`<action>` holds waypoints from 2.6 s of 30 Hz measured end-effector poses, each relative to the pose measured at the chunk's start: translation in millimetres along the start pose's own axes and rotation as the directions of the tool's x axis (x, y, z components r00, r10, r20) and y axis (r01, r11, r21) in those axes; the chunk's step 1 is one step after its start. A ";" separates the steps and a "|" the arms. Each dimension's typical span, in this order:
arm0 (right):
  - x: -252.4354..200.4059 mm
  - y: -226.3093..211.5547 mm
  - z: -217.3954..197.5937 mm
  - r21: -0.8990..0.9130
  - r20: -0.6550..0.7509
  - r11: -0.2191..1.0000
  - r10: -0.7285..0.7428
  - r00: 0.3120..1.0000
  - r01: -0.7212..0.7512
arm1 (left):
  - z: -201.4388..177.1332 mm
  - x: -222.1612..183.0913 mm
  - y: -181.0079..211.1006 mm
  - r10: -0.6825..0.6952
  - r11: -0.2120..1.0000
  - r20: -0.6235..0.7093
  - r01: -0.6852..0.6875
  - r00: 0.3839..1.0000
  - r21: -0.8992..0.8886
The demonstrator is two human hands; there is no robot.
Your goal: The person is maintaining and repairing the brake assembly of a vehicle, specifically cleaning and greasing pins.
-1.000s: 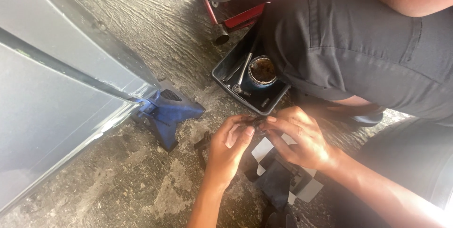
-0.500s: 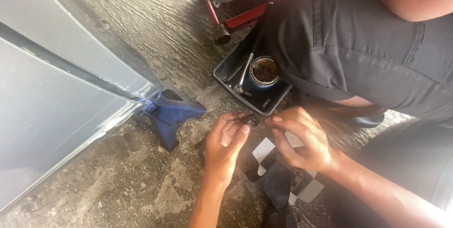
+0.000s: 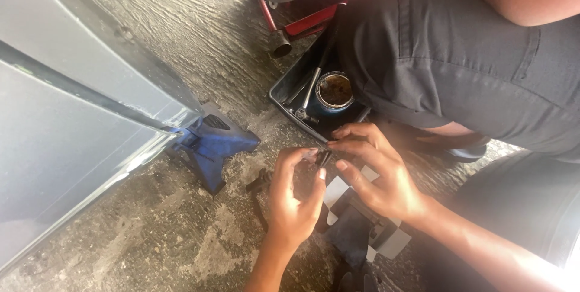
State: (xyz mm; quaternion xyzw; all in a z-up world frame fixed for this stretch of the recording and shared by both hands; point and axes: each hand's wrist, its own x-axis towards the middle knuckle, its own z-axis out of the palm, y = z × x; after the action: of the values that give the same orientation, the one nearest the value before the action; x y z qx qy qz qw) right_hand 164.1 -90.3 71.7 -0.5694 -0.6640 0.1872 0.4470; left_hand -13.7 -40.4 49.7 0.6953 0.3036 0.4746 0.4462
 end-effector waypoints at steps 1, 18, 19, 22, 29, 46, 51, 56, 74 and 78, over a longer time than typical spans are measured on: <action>0.6 0.8 -0.4 -0.002 0.000 1.000 0.001 1.000 -0.001 | 2.0 -2.4 -6.7 0.000 1.000 0.001 0.000 1.000 -0.002; -15.9 110.4 101.8 -0.527 0.377 0.820 0.461 0.803 -0.224 | -47.9 4.2 -66.3 -0.714 0.673 0.001 0.686 0.700 0.276; -18.8 130.0 117.4 -0.524 0.380 0.821 0.464 0.800 -0.226 | -40.2 -11.5 -90.0 -0.717 0.670 0.001 0.689 0.697 0.277; -26.0 178.2 153.6 -0.750 0.460 0.655 0.613 0.643 -0.088 | -17.6 -45.9 -140.7 -0.423 0.871 0.115 0.368 0.899 0.325; -20.9 207.2 172.6 -0.795 0.421 0.603 0.476 0.772 0.062 | -3.8 -65.9 -180.6 -0.475 0.824 0.122 0.392 0.871 0.409; -0.1 84.2 71.9 -0.350 0.402 0.791 0.610 0.683 -0.501 | -26.9 -46.6 -160.0 -0.239 0.872 0.086 0.175 0.967 0.458; -4.6 58.7 36.9 -0.199 0.487 0.842 0.528 0.696 -0.501 | -35.3 -23.7 -121.1 -0.011 0.915 0.209 -0.075 0.978 0.397; -5.3 39.7 11.9 -0.103 0.528 0.831 0.511 0.678 -0.547 | -32.2 -12.9 -101.0 0.013 0.941 0.254 -0.098 0.967 0.325; -24.1 26.6 -11.7 0.006 0.518 0.781 0.532 0.670 -0.625 | -15.7 -20.2 -80.8 -0.082 0.987 0.180 0.056 0.980 0.150; -26.8 24.0 -10.1 0.012 0.521 0.716 0.592 0.615 -0.698 | -7.7 -24.4 -76.0 -0.053 0.983 0.050 0.043 0.997 0.179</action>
State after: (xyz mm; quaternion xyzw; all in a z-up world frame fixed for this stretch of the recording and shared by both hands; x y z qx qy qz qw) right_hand 185.1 -110.9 48.7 -0.6536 -0.4777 0.5412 0.2274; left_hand -29.6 -26.8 -27.7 0.7377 0.3491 0.4154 0.4019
